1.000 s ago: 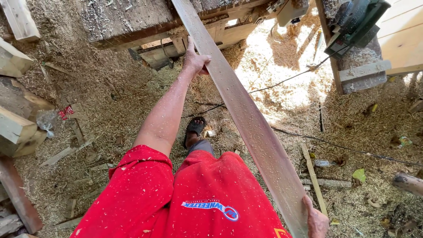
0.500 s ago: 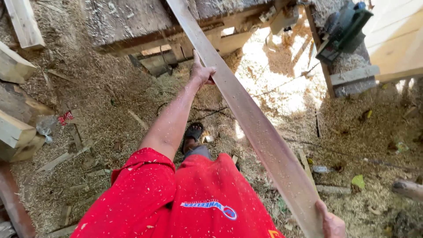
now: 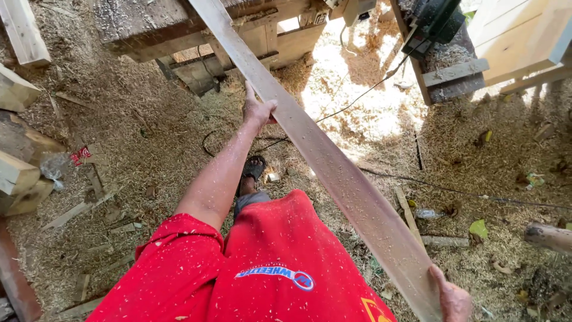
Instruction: Inspecting and moving a long wood plank in a woodworking workshop.
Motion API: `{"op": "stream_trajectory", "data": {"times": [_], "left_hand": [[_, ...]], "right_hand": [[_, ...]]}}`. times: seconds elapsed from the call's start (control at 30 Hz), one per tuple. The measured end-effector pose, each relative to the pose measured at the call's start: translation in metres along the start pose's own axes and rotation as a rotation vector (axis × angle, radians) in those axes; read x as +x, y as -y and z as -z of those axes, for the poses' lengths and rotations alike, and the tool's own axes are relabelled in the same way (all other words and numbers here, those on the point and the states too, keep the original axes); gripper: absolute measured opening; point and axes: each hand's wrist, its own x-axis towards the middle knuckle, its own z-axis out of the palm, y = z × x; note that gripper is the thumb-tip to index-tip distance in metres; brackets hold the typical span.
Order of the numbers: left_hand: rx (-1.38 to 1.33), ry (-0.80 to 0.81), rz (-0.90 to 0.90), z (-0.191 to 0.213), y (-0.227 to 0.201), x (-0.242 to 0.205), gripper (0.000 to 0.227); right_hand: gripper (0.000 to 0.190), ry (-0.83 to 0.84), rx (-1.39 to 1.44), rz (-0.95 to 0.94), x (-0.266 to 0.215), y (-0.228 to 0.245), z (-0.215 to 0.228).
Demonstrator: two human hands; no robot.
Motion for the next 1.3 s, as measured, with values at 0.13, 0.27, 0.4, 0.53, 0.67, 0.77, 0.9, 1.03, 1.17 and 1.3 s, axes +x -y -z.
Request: {"op": "stream_trajectory", "data": {"times": [0.13,0.27,0.4,0.53,0.67,0.77,0.9,1.03,1.17,1.3], "left_hand": [[0.016,0.018,-0.089,-0.006,0.023,-0.034,0.114],[-0.084,0.064,-0.066,-0.029,0.055,-0.086,0.112],[-0.057,0.042,-0.222,-0.055,0.093,-0.091,0.112],[-0.229,0.041,-0.052,-0.051,0.07,-0.082,0.105],[-0.09,-0.009,-0.222,-0.03,0.06,-0.051,0.106],[-0.159,0.019,-0.075,-0.016,0.04,-0.051,0.105],[0.02,-0.037,-0.087,0.003,0.054,-0.033,0.104],[-0.127,0.092,-0.264,0.014,0.087,-0.008,0.102],[-0.408,0.196,-0.011,0.025,0.063,-0.027,0.104],[-0.309,0.16,0.021,0.018,0.062,-0.02,0.104]], "right_hand": [[0.044,0.017,-0.338,0.094,-0.022,0.031,-0.009],[0.044,0.014,-0.323,0.097,-0.027,0.095,0.001],[0.07,0.107,0.469,-0.357,-0.031,0.181,0.061],[0.079,0.044,0.436,-0.236,-0.02,0.214,0.065],[0.06,0.022,0.737,-0.188,-0.022,0.253,0.093],[0.057,0.053,0.716,-0.223,-0.024,0.275,0.097],[0.057,0.155,0.761,-0.239,-0.025,0.283,0.081],[0.046,0.362,0.743,-0.027,0.013,0.213,-0.018],[0.047,0.504,0.686,0.235,0.015,0.144,-0.083],[0.043,0.403,0.715,0.08,0.039,0.136,-0.065]]}}
